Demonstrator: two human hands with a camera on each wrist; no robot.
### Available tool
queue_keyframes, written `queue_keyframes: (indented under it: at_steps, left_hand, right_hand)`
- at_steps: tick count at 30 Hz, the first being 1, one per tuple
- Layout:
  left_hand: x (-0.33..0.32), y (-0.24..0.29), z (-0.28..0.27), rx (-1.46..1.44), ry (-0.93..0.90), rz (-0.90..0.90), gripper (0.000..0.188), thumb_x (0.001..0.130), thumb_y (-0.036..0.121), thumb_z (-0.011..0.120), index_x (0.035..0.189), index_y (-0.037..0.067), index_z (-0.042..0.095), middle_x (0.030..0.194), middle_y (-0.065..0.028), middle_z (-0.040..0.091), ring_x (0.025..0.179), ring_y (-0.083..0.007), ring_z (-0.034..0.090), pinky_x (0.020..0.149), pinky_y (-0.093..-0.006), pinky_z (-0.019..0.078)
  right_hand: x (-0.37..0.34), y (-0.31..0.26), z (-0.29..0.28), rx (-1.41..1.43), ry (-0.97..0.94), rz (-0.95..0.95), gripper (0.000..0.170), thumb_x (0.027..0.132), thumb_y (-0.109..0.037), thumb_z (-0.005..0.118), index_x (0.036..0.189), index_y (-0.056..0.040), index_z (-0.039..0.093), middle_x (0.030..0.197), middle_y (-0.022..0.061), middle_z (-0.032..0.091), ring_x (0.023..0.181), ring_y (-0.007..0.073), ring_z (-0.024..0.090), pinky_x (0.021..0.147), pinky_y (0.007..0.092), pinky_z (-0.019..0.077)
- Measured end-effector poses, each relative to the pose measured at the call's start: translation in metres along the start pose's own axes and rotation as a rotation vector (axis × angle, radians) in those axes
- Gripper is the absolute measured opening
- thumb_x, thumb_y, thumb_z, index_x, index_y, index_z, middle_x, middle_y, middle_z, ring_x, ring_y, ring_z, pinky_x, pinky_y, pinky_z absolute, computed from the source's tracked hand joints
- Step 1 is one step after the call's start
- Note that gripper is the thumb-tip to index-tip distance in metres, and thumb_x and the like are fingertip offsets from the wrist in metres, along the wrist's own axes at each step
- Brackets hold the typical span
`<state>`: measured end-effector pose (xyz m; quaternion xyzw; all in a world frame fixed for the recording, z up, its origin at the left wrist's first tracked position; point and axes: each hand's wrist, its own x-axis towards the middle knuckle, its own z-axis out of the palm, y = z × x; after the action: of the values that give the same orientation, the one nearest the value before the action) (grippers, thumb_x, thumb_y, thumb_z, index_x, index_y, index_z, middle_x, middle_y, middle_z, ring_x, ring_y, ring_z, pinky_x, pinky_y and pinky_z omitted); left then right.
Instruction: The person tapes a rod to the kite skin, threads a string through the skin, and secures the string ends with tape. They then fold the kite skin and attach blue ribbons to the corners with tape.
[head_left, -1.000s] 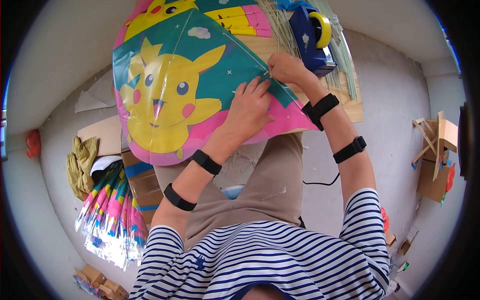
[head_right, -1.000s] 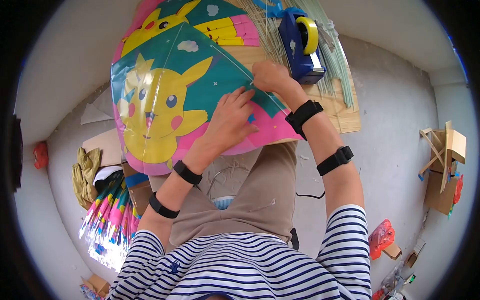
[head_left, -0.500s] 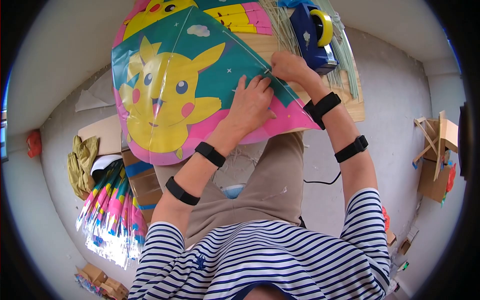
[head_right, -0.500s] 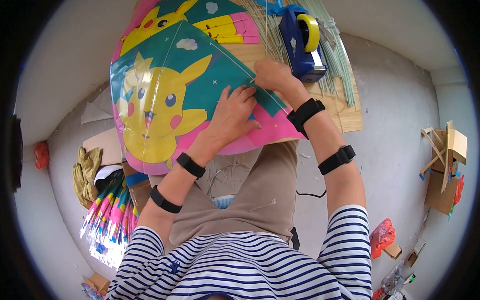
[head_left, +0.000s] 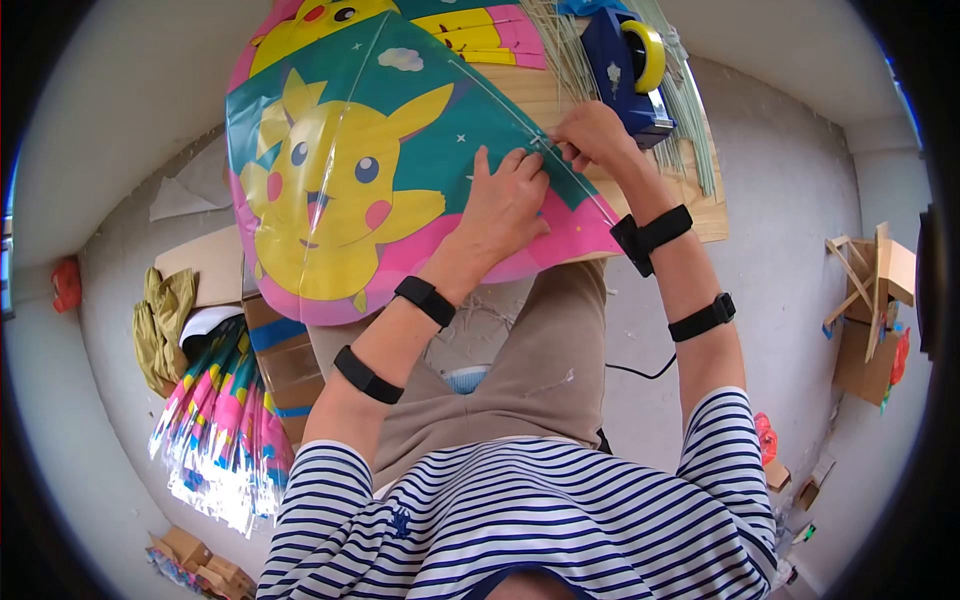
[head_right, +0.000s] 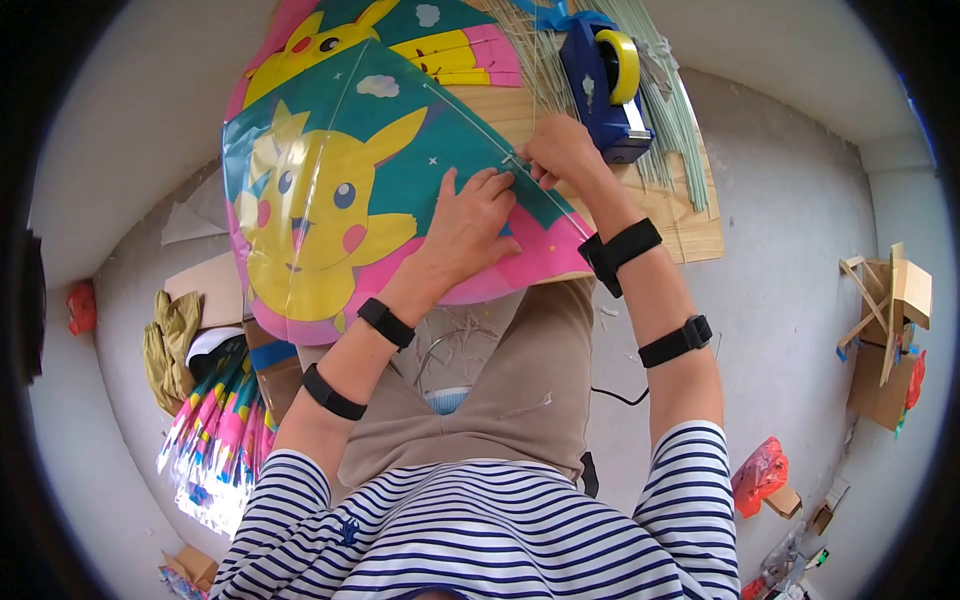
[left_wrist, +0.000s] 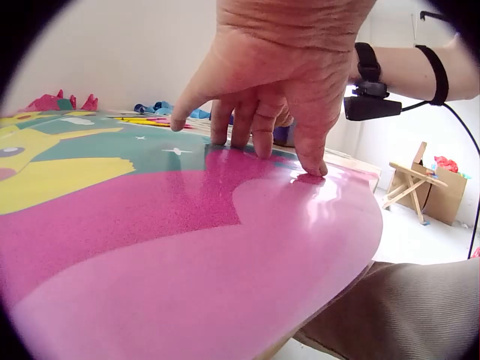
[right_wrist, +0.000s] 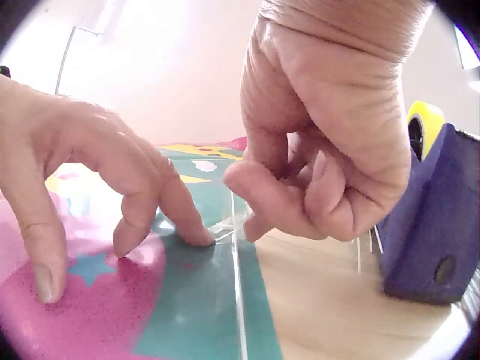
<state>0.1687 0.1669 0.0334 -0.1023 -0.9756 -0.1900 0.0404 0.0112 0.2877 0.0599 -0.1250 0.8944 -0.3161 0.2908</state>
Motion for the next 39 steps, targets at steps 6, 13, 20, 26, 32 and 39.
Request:
queue_keyframes:
  at_steps: [6, 13, 20, 26, 32, 39]
  left_hand:
    - [0.0, 0.0, 0.001, -0.005, 0.014, 0.003, 0.055, 0.063, 0.03, 0.085, 0.106, 0.003, 0.064, 0.134, -0.0102, 0.056, 0.132, -0.0283, 0.046, 0.105, -0.0643, 0.0351]
    - [0.0, 0.0, 0.003, 0.003, 0.013, -0.006, 0.057, 0.063, 0.029, 0.086, 0.11, 0.004, 0.063, 0.131, -0.0097, 0.056, 0.131, -0.0279, 0.046, 0.103, -0.0637, 0.0364]
    - [-0.001, 0.0, 0.006, -0.001, 0.032, -0.006, 0.065, 0.063, 0.029, 0.086, 0.117, 0.005, 0.061, 0.129, -0.0095, 0.058, 0.13, -0.0279, 0.047, 0.101, -0.0636, 0.0374]
    - [-0.001, -0.001, 0.006, -0.006, 0.024, -0.02, 0.064, 0.063, 0.029, 0.086, 0.117, 0.004, 0.062, 0.13, -0.0087, 0.058, 0.132, -0.0283, 0.047, 0.102, -0.0645, 0.0371]
    - [-0.001, 0.001, 0.004, -0.001, 0.032, -0.014, 0.054, 0.065, 0.031, 0.085, 0.106, 0.004, 0.062, 0.137, -0.0098, 0.056, 0.135, -0.0291, 0.045, 0.103, -0.0641, 0.0363]
    - [-0.001, 0.001, 0.008, 0.022, -0.024, -0.018, 0.06, 0.064, 0.031, 0.086, 0.112, 0.004, 0.063, 0.14, -0.0096, 0.054, 0.136, -0.0288, 0.045, 0.102, -0.064, 0.0369]
  right_hand:
    - [-0.022, 0.007, -0.005, 0.141, 0.358, -0.155, 0.008, 0.076, -0.007, 0.07, 0.08, 0.0004, 0.072, 0.068, 0.0145, 0.069, 0.06, 0.0247, 0.07, 0.06, 0.0342, 0.0548]
    - [-0.013, 0.025, 0.043, -0.053, 0.473, -0.407, 0.012, 0.073, -0.009, 0.067, 0.081, -0.0036, 0.073, 0.079, 0.0195, 0.069, 0.078, 0.0365, 0.069, 0.072, 0.0419, 0.0555]
    - [0.004, 0.024, 0.058, -0.316, 0.458, -0.28, 0.013, 0.072, -0.009, 0.064, 0.079, -0.0042, 0.074, 0.081, 0.0227, 0.07, 0.082, 0.0403, 0.069, 0.074, 0.0476, 0.056]
    - [0.004, 0.021, 0.064, -0.295, 0.458, -0.218, 0.012, 0.071, -0.01, 0.065, 0.079, -0.0033, 0.071, 0.083, 0.0242, 0.069, 0.081, 0.0418, 0.068, 0.072, 0.0481, 0.0559]
    - [-0.022, 0.024, 0.04, -0.127, 0.689, -0.278, 0.01, 0.074, -0.011, 0.066, 0.081, -0.0048, 0.07, 0.082, 0.022, 0.068, 0.084, 0.0385, 0.068, 0.075, 0.0462, 0.0536]
    - [-0.054, 0.061, -0.066, 0.195, 0.978, -0.057, 0.026, 0.077, -0.023, 0.075, 0.086, 0.0008, 0.072, 0.079, 0.0146, 0.07, 0.078, 0.0285, 0.068, 0.072, 0.0383, 0.052]
